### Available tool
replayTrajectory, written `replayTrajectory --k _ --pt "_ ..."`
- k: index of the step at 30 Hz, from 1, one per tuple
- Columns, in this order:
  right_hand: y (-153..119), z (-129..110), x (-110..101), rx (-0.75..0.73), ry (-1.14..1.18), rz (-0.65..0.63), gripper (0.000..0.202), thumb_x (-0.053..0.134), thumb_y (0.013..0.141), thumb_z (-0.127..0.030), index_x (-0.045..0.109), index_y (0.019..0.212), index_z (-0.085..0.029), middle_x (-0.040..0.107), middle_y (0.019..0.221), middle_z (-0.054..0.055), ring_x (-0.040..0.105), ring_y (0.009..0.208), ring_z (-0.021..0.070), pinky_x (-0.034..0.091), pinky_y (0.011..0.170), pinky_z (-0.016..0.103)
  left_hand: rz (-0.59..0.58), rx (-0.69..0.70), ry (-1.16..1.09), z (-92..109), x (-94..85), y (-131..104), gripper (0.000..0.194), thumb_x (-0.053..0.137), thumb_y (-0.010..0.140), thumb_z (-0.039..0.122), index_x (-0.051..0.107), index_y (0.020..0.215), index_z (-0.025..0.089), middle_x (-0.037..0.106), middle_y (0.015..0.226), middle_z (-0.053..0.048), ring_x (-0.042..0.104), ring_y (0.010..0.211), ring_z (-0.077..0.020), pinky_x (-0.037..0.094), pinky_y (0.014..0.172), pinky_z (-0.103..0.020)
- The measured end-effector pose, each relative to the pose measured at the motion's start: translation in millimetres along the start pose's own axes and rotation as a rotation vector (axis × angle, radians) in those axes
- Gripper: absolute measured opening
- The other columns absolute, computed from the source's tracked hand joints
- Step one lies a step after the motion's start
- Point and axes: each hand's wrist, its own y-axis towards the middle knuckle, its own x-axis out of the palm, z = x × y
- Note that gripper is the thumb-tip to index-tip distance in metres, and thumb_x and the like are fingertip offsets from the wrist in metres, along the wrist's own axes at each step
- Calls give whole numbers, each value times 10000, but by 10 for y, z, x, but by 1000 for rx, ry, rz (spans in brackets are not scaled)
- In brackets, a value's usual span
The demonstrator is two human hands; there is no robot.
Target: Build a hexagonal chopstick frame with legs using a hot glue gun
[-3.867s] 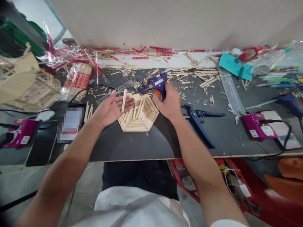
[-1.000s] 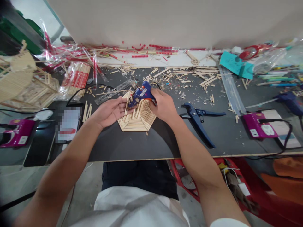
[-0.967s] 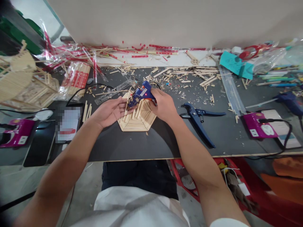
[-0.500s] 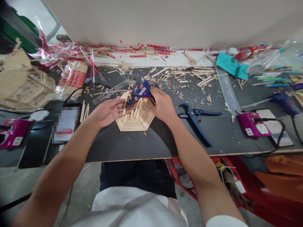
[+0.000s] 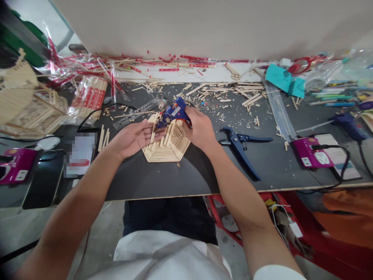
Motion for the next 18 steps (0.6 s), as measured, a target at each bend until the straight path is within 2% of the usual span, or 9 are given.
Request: replayTrajectory --k 8,18 --pt "-19 41 28 11 -28 43 324 542 840 -222 591 1160 -236 749 1093 129 716 940 335 570 773 459 5 -16 6 0 -10 2 346 473 1101 253 712 1198 23 785 1124 -255 775 1119 -285 558 1118 -465" --pt "-8 40 18 35 -46 47 279 546 858 -224 597 1133 -223 727 1012 107 696 865 294 540 728 408 25 -41 18 26 46 -30 359 473 1098 240 693 1226 -13 768 1163 -283 763 1150 -299 533 1148 -466"
